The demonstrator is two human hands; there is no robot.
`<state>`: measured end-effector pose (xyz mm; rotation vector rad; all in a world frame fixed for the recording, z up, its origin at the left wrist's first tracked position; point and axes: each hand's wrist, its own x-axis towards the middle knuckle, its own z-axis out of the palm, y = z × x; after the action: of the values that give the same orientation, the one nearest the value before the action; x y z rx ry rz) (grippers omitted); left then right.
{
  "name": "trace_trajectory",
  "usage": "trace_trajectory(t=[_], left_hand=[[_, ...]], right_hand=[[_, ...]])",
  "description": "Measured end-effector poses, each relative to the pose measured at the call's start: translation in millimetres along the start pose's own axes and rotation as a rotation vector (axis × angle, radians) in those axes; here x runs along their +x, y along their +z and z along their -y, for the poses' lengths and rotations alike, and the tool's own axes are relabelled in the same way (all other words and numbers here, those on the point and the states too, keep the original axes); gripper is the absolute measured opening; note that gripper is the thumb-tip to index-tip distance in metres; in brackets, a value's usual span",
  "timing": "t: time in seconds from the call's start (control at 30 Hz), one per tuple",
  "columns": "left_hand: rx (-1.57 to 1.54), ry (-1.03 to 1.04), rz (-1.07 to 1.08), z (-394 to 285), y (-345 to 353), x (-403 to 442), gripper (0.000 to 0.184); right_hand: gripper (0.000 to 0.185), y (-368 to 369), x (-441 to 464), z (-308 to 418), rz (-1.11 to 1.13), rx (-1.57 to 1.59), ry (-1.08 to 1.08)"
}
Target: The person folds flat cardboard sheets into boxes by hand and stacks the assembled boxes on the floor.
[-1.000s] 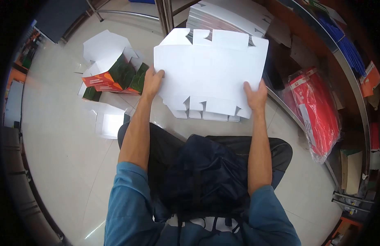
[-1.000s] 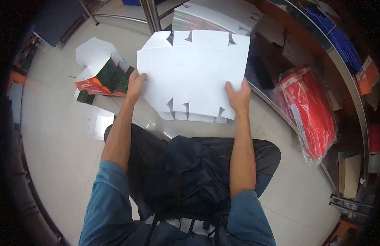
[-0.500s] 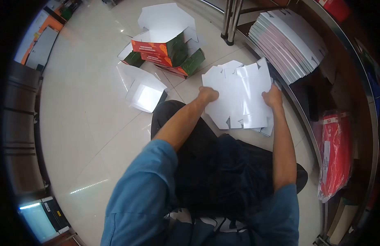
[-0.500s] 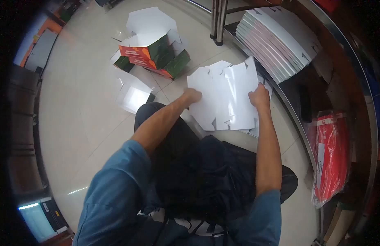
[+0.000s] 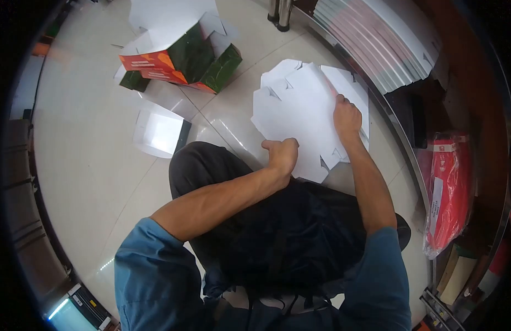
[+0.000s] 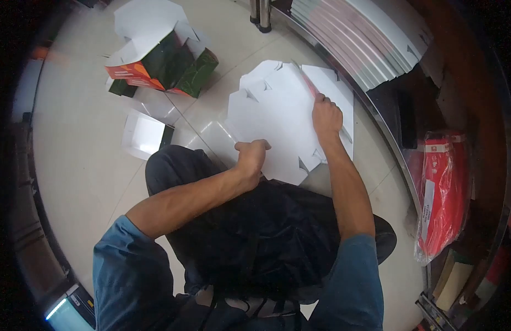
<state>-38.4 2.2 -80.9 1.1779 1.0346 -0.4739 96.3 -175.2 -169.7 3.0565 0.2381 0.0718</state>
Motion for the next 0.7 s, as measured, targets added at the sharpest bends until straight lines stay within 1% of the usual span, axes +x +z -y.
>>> trace_trajectory(t=[0.03,0.13,0.23,0.3,0.33,0.37,0.47,0.5,0.57,0.6,0.63,0.67,0.7], left_hand=[[0.008,0.003,0.004,0.0,1.0,-0.4,0.072],[-0.019,0.037,0.037,-3.6,3.4,-5.4,0.07],[-0.042,0.011,0.035,0.9,5.6,-2.5,0.069],[-0.014,-0.018,0.013,3.6,4.9,-7.4,0.069],[0.007,-0.012,0.0,2.3,4.9,-6.9,0.069],[0.024,0.002,-0.011,-0.9,5.4,-6.0,0.068],[0.03,0.002,0.011,-0.7,-1.7,-7.1,0.07],[0.022,-0.023,0.025,4.4,-2.9,-3.7,0.072],[0.003,-0.053,0.054,2.7,-2.5,5.1,0.076],[0.005,0.002,-0.005,0.5,0.3,8.0,0.077],[0.014,0.039,-0.064,13.6,1.0,8.0,0.079],[0.01,0.084,-0.121,25.6,1.3,14.8,0.081],[-0.066,0.153,-0.119,40.4,-1.1,31.2,0.083]], right_hand=[[0.029,-4.0,-1.0,2.9,0.162,0.067,0.06],[0.054,24.9,-19.3,15.7,-0.186,0.129,0.006],[0.078,21.0,-34.6,34.6,-0.041,0.149,0.06],[0.084,15.4,-36.5,37.7,0.095,0.165,0.082],[0.087,4.9,-27.9,36.5,0.129,0.171,0.094],[0.09,-6.9,-20.8,37.0,0.227,0.215,0.129],[0.092,-21.6,-5.7,36.5,0.375,0.253,0.177],[0.095,-1.6,-22.6,38.2,0.185,0.197,0.139],[0.096,16.9,-46.4,40.7,0.098,0.176,0.121],[0.097,16.3,-34.5,40.0,0.005,0.169,0.116],[0.091,15.3,-32.7,38.0,-0.023,0.162,0.114],[0.086,0.3,-24.2,31.1,0.05,0.243,0.104],[0.082,-16.4,-15.2,20.4,0.116,0.32,0.091]])
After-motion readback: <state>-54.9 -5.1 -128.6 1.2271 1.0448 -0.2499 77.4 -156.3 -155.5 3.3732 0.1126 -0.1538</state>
